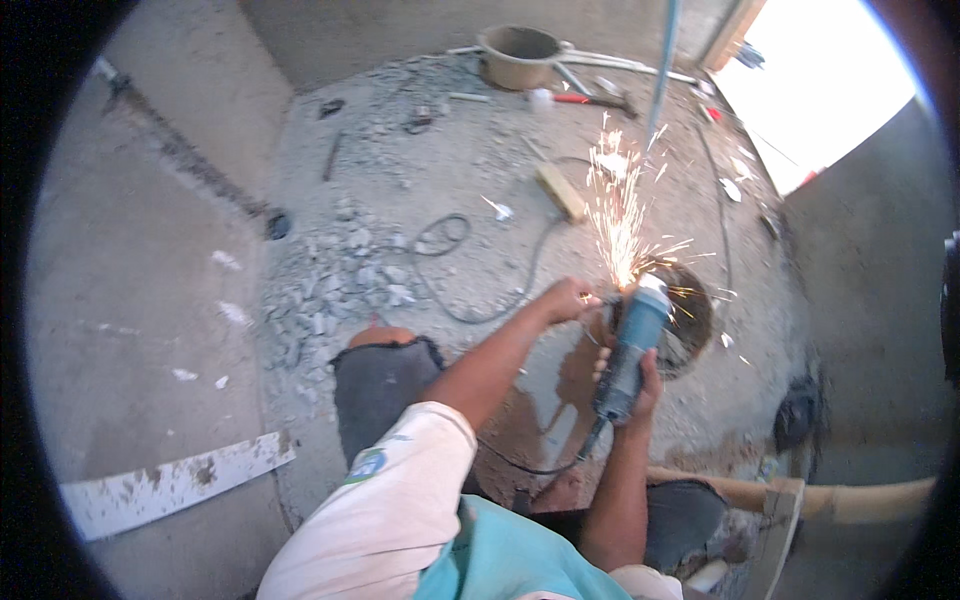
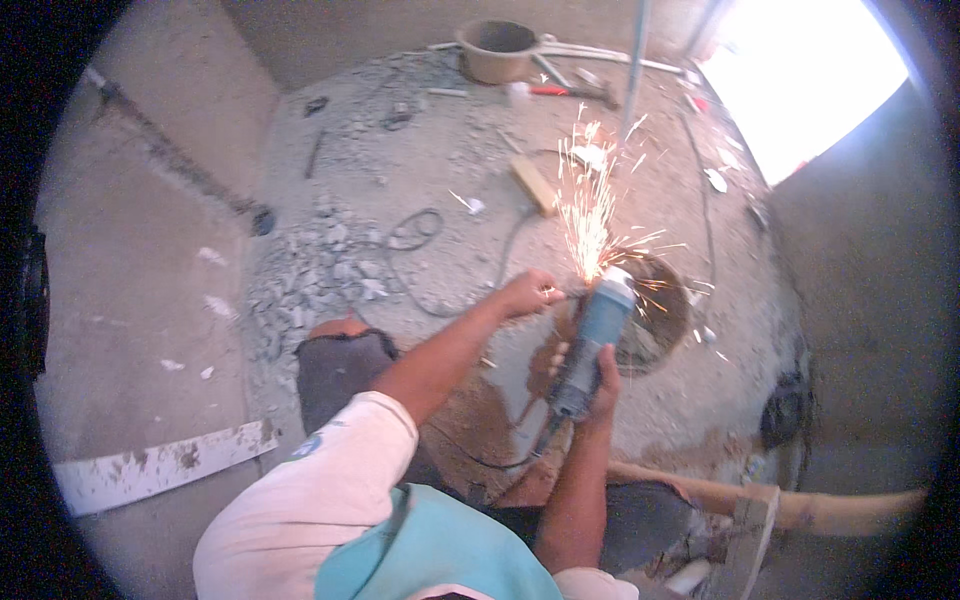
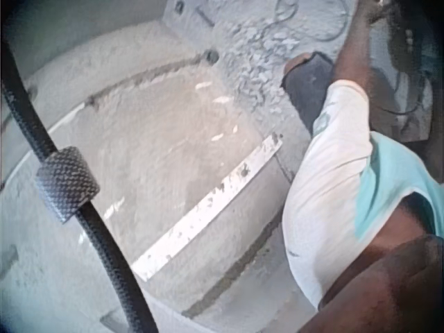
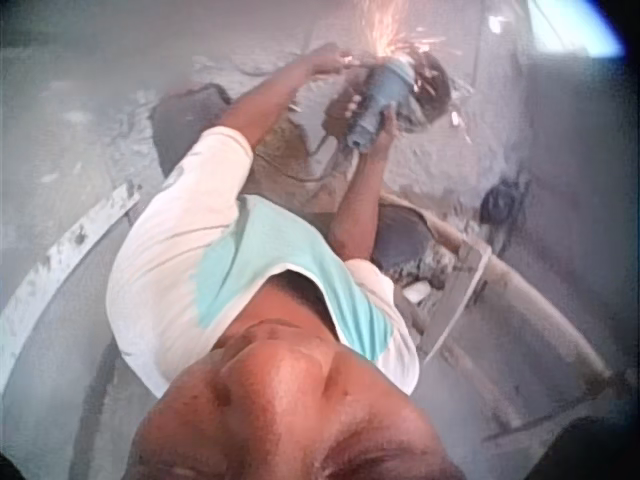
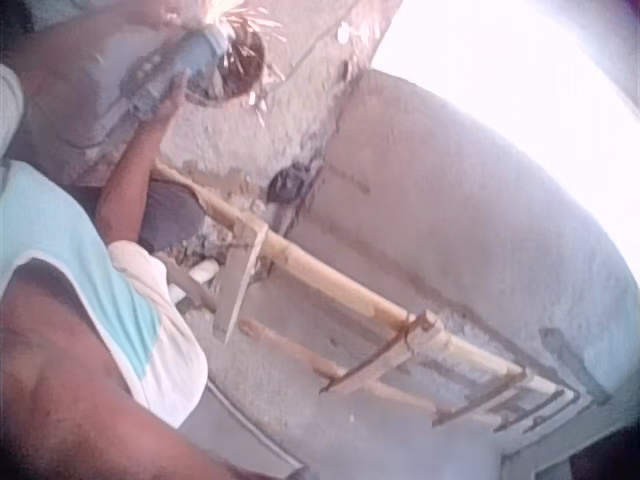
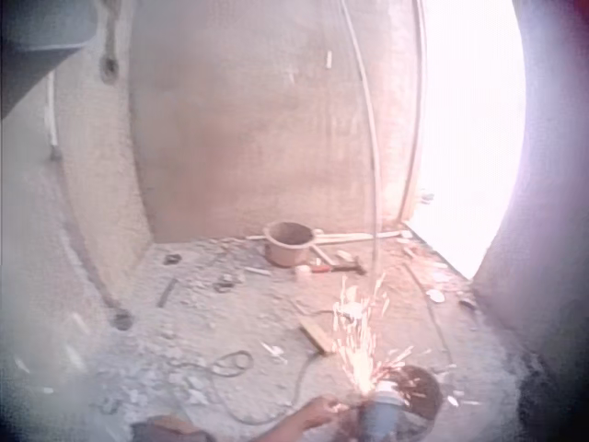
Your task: The person uses an angle grinder to cut or grind a metal rod embedded in a hole in a concrete floor, holding the tool with both hands while sitting on the floor.
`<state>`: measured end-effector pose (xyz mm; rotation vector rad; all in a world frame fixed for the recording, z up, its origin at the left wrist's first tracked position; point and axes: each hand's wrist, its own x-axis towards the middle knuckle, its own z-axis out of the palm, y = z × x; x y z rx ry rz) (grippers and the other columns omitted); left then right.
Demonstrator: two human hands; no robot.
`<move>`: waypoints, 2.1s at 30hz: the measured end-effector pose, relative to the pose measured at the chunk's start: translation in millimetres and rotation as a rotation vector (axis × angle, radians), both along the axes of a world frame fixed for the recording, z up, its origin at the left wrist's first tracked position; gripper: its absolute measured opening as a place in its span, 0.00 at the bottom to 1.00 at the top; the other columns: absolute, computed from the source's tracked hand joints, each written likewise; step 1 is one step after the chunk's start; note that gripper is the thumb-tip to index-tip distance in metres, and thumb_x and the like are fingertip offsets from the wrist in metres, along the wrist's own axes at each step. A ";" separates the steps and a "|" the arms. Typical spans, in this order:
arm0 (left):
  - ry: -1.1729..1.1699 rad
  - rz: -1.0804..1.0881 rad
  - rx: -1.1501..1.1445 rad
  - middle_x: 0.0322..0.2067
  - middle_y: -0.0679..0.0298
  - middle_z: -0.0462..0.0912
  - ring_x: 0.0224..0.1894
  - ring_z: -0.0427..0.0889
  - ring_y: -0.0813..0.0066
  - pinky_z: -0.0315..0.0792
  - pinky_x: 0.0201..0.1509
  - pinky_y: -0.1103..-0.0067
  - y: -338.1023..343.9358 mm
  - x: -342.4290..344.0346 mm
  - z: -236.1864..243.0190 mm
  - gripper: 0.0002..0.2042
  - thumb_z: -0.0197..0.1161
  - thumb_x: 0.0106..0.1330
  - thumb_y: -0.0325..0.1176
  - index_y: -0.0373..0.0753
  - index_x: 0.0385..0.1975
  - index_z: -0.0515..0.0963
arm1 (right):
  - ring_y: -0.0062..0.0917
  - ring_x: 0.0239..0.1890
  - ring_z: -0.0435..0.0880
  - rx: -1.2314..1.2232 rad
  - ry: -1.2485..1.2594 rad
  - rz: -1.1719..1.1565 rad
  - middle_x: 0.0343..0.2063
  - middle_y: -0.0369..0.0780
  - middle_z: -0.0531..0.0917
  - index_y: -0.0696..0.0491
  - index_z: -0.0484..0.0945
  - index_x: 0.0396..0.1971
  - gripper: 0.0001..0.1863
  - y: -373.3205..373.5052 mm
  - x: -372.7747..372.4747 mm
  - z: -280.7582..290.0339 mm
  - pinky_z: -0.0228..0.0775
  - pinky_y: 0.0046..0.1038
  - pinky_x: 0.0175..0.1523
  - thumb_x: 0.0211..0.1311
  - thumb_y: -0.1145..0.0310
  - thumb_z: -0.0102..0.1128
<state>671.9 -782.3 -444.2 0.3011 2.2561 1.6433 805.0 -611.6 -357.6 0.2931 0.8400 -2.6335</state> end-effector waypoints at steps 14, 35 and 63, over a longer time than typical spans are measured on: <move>-0.051 0.016 0.035 0.20 0.65 0.77 0.20 0.75 0.78 0.71 0.26 0.78 -2.5 4.6 6.4 0.11 0.64 0.60 0.37 0.33 0.27 0.77 | 0.32 0.31 0.82 0.057 0.019 -0.055 0.35 0.48 0.78 0.65 0.65 0.51 0.36 -4.7 0.4 5.1 0.81 0.30 0.36 0.62 0.43 0.49; -0.146 0.078 0.129 0.18 0.64 0.76 0.19 0.75 0.77 0.69 0.25 0.76 0.1 7.5 -5.2 0.09 0.62 0.59 0.35 0.35 0.24 0.77 | 0.33 0.34 0.83 -0.004 0.009 -0.036 0.37 0.49 0.79 0.66 0.64 0.52 0.38 1.5 4.3 8.2 0.81 0.31 0.37 0.62 0.43 0.51; -0.208 0.115 0.135 0.20 0.66 0.76 0.20 0.75 0.81 0.70 0.23 0.80 3.3 15.5 14.4 0.10 0.63 0.61 0.36 0.36 0.27 0.74 | 0.33 0.33 0.84 0.021 0.001 0.005 0.36 0.49 0.80 0.65 0.65 0.51 0.34 -1.3 0.4 -2.5 0.81 0.32 0.37 0.63 0.46 0.51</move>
